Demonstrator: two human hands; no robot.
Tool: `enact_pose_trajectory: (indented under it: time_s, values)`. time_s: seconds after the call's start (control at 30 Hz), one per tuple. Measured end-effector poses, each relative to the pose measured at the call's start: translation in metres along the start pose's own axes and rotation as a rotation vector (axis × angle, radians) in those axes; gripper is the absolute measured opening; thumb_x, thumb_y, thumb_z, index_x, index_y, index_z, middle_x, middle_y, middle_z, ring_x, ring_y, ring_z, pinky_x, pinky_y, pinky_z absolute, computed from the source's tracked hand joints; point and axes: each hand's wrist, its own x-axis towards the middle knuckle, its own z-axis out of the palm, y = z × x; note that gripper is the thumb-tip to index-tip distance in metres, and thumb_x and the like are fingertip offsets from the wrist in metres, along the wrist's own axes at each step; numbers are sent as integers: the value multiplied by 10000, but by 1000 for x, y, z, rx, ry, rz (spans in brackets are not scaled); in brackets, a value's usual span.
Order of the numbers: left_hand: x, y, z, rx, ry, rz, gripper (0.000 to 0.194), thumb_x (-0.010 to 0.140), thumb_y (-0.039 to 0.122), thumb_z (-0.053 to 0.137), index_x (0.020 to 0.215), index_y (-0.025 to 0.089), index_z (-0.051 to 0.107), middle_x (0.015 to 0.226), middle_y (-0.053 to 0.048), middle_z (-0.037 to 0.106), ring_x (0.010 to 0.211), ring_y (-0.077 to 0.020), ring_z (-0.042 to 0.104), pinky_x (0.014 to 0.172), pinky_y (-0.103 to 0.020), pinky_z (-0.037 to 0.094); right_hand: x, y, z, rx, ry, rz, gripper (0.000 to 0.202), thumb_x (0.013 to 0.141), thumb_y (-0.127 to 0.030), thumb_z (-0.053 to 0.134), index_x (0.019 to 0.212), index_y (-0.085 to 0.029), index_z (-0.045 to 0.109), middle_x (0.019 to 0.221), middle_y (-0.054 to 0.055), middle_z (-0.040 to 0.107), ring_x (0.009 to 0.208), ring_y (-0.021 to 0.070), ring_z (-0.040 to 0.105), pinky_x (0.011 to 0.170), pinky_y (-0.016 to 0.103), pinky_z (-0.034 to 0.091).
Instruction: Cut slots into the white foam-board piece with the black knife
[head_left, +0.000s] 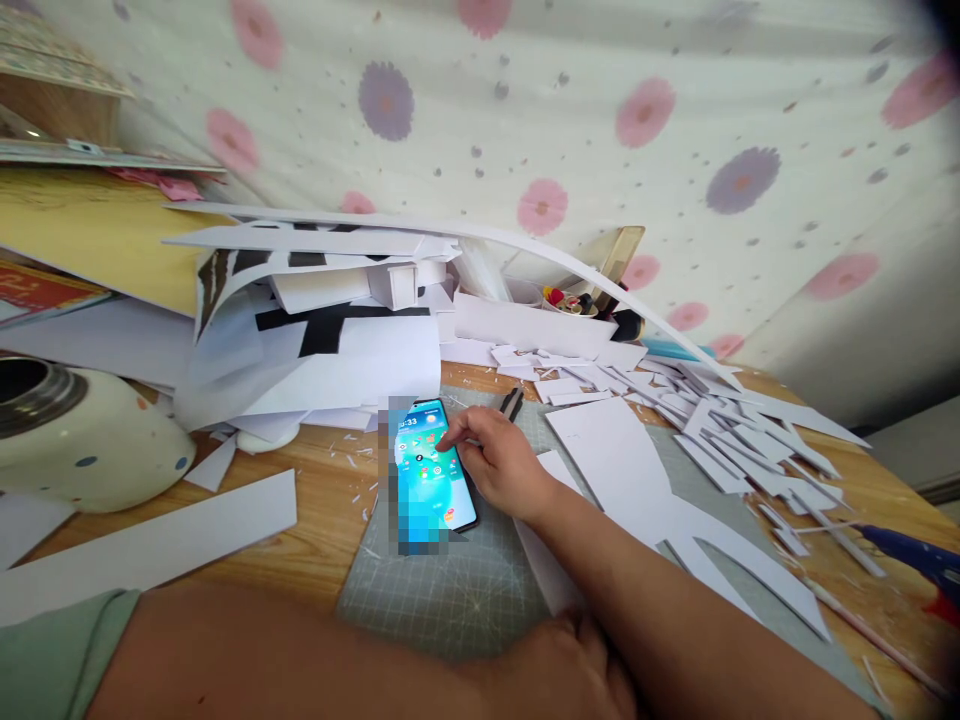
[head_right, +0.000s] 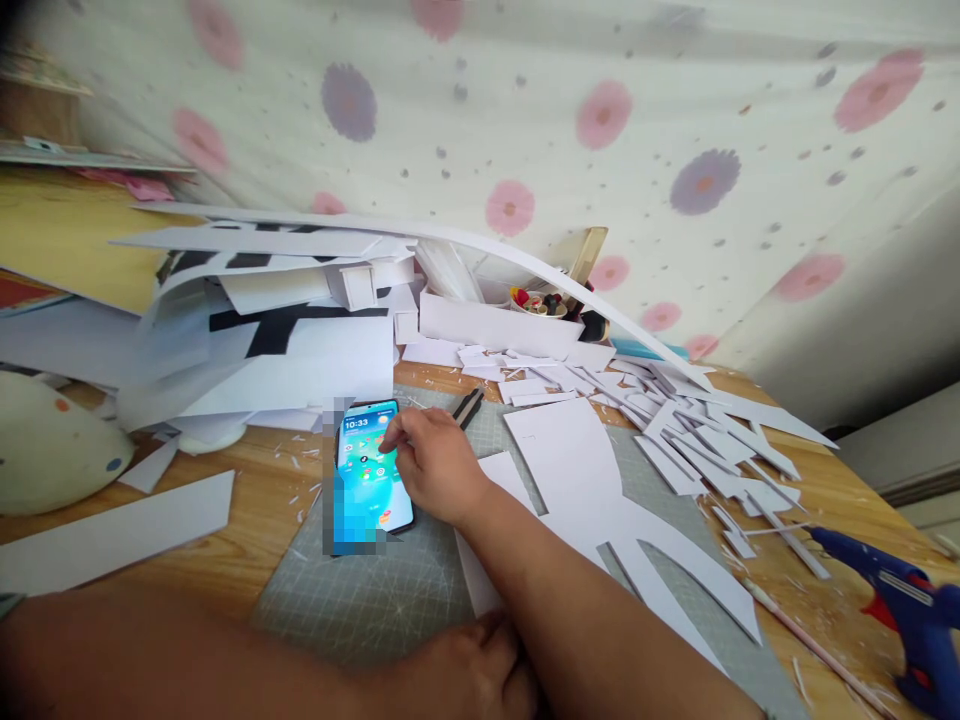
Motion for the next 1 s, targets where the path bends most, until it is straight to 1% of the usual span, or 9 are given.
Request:
enact_pose_trajectory:
  time_s: [0.07, 0.17, 0.3, 0.43, 0.5, 0.6, 0.7, 0.83, 1.0]
  values:
    - [0, -1, 0, -1, -12, 5, 165, 820, 285, 658, 929, 170, 708, 816, -41, 730, 694, -228, 649, 504, -333, 411, 0, -1, 0, -1, -16, -4, 272, 784, 8, 452, 864, -197, 612, 896, 29, 698, 875, 187, 622, 875, 337, 449]
    - [0, 0, -1, -20, -39, 9, 161, 821, 284, 655, 928, 180, 713, 831, -39, 734, 717, -230, 653, 504, -331, 409, 0, -4, -2, -6, -86, -39, 265, 782, -10, 472, 899, -208, 603, 929, 24, 700, 923, 196, 615, 942, 373, 419]
    - [3, -1, -6, -42, -76, -5, 164, 841, 302, 638, 920, 182, 719, 835, -52, 741, 707, -216, 655, 485, -312, 398, -1, -10, -4, 20, -186, -38, 255, 786, -16, 476, 895, -223, 577, 953, 7, 706, 981, 192, 616, 1068, 463, 307]
    - [4, -4, -11, -45, -102, 14, 128, 839, 291, 648, 895, 199, 717, 772, -40, 731, 665, -207, 650, 450, -294, 376, -2, -13, -4, 31, -248, -26, 247, 785, -14, 479, 875, -225, 571, 944, -5, 698, 992, 188, 616, 1112, 524, 221]
    - [2, -4, -10, -44, -78, 17, 129, 827, 291, 660, 900, 198, 712, 788, -38, 732, 667, -214, 650, 447, -299, 377, -2, -11, -3, 50, -200, -22, 258, 782, -9, 477, 890, -219, 580, 955, 3, 700, 981, 188, 619, 1100, 509, 248]
    - [0, -4, -2, -25, -11, 7, 144, 811, 305, 677, 893, 189, 703, 802, -36, 729, 677, -226, 649, 475, -312, 400, 0, -4, -1, 60, -36, 2, 273, 774, 3, 471, 896, -204, 601, 948, 24, 703, 916, 188, 618, 976, 406, 390]
    - [0, -2, 6, -23, 30, 1, 117, 821, 291, 669, 862, 184, 689, 768, -42, 716, 644, -211, 635, 497, -303, 401, 1, 2, 0, 40, 49, 44, 266, 771, 10, 475, 860, -201, 609, 909, 24, 707, 869, 188, 614, 884, 352, 429]
    - [1, -1, 10, -12, 39, -1, 113, 825, 300, 666, 849, 190, 672, 734, -51, 703, 619, -205, 626, 482, -289, 379, 2, 3, 0, 27, 45, 67, 231, 788, -5, 493, 847, -210, 580, 920, 15, 723, 877, 188, 626, 899, 355, 423]
    - [0, -2, 6, -18, 24, 2, 116, 832, 308, 659, 853, 195, 676, 750, -45, 710, 621, -204, 623, 463, -291, 377, 2, -1, -2, -5, -70, 30, 210, 816, -49, 529, 943, -212, 563, 1060, 35, 725, 1014, 210, 617, 983, 418, 383]
